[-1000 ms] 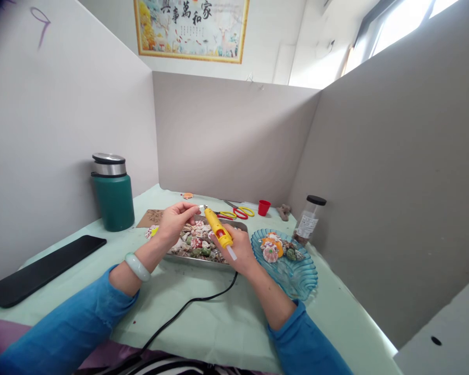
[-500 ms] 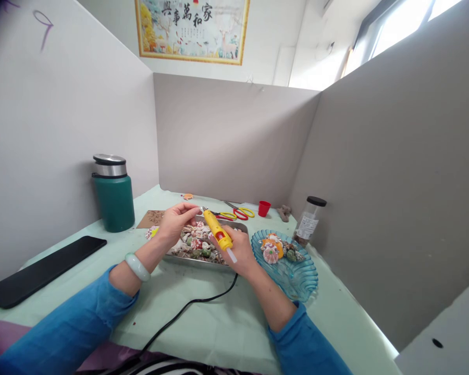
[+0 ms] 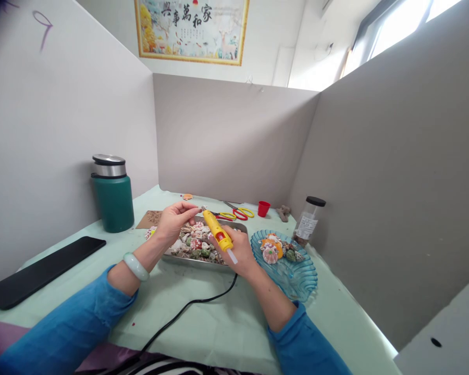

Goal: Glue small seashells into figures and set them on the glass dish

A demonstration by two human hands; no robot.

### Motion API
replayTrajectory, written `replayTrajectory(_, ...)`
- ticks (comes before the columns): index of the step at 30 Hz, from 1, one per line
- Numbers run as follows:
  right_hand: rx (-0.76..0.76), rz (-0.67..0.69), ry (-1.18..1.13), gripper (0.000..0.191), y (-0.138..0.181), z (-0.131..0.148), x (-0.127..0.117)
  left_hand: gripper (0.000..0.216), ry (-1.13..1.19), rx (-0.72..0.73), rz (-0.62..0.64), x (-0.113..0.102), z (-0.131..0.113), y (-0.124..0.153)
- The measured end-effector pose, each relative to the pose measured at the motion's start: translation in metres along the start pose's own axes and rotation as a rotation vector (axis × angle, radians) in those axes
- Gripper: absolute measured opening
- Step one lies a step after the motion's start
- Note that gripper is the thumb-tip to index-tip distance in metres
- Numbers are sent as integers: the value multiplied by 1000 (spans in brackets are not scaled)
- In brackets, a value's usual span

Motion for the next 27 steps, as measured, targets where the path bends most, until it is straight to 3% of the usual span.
replayTrajectory(7,36,-39,-30,21,0,-8,-2,22,15,-1,23,0,3,-1)
replayTrajectory(20,-61,-4,-36,20,1,4,1,23,129,-37,48,1,12,-3)
replayTrajectory(27,18,-74,-26,19,0,-5,-4,23,104,-29,46,2,5,-1)
Point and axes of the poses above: each hand's wrist, its own y-axis away from the middle knuckle, its own x-axis out of the palm, z = x × y, the point moved 8 cm from there along -y, towards the middle knuckle, and after that the axes turned 2 degrees about z, right-handed, at the moved point
